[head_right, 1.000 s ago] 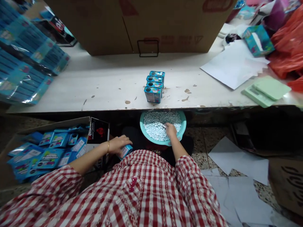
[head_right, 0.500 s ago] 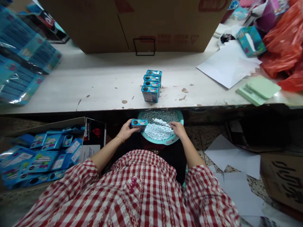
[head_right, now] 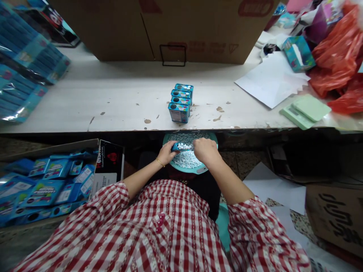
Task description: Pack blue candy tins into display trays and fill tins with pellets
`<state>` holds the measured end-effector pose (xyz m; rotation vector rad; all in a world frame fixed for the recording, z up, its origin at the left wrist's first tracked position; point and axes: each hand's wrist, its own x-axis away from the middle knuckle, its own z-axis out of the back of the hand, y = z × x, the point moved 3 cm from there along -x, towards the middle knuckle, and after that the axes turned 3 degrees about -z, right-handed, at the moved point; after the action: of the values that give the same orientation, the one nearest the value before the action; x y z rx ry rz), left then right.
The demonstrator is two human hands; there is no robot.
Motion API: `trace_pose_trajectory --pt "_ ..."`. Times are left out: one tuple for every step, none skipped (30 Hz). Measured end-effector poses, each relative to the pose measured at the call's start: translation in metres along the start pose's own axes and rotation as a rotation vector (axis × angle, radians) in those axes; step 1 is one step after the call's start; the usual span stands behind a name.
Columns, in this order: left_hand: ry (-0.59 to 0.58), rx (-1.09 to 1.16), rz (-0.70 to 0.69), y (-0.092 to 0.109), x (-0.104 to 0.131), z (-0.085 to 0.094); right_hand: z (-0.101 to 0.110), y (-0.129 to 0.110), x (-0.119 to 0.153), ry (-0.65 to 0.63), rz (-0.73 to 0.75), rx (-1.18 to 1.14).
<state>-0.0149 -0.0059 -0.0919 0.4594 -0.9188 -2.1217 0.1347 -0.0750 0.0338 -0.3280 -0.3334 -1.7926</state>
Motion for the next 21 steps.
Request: trace_pose_trajectory --pt "0.0 -0.004 -0.003 0.0 0.0 -0.001 0.005 -0.005 0.002 0.003 0.018 0.03" --pt "0.001 -0.003 -0.004 -0.001 0.0 -0.001 0.009 -0.008 0.004 0.013 0.032 0.049" --pt "0.004 0.003 -0.005 -0.001 0.0 -0.002 0.012 -0.008 0.006 0.026 0.04 0.059" --pt "0.01 0.016 -0.005 -0.003 0.0 -0.001 0.012 -0.004 0.009 0.036 0.038 0.065" --pt "0.019 0.035 -0.003 -0.005 0.0 0.0 0.011 0.003 0.011 0.045 0.024 0.064" --pt "0.029 0.06 0.001 -0.007 0.0 0.001 0.006 0.012 0.013 0.052 0.004 0.055" --pt "0.04 0.089 0.009 -0.01 0.0 0.002 0.0 0.024 0.015 0.057 -0.021 0.041" --pt "0.051 0.121 0.019 -0.013 0.0 0.003 -0.009 0.036 0.016 0.053 -0.049 0.024" --pt "0.059 0.156 0.032 -0.017 -0.001 0.003 -0.021 0.048 0.015 0.039 -0.08 0.009" --pt "0.063 0.194 0.048 -0.021 -0.001 0.003 -0.035 0.058 0.014 0.015 -0.112 -0.008" --pt "0.063 0.236 0.067 -0.025 -0.001 0.001 -0.051 0.064 0.011 -0.013 -0.143 -0.03" --pt "0.063 0.281 0.089 -0.029 -0.002 -0.001 -0.067 0.067 0.006 -0.04 -0.176 -0.069" --pt "0.062 0.331 0.114 -0.033 -0.003 -0.005 -0.084 0.066 0.001 -0.059 -0.206 -0.124" --pt "0.061 0.385 0.143 -0.037 -0.004 -0.01 -0.099 0.061 -0.006 -0.068 -0.226 -0.189" --pt "0.06 0.441 0.175 -0.041 -0.006 -0.015 -0.113 0.052 -0.014 -0.07 -0.235 -0.255" --pt "0.059 0.497 0.207 -0.045 -0.007 -0.021 -0.126 0.041 -0.023 -0.067 -0.239 -0.314" --pt "0.058 0.552 0.234 -0.048 -0.008 -0.027 -0.137 0.03 -0.031 -0.063 -0.243 -0.359" --pt "0.058 0.604 0.253 -0.049 -0.009 -0.032 -0.145 0.019 -0.04 -0.058 -0.247 -0.389" --pt "0.059 0.653 0.266 -0.05 -0.01 -0.037 -0.152 0.01 -0.048 -0.052 -0.256 -0.411" --pt "0.06 0.702 0.273 -0.05 -0.011 -0.04 -0.157 0.003 -0.055 -0.044 -0.269 -0.437" --pt "0.06 0.754 0.279 -0.049 -0.011 -0.042 -0.161 -0.001 -0.06 -0.036 -0.281 -0.464"
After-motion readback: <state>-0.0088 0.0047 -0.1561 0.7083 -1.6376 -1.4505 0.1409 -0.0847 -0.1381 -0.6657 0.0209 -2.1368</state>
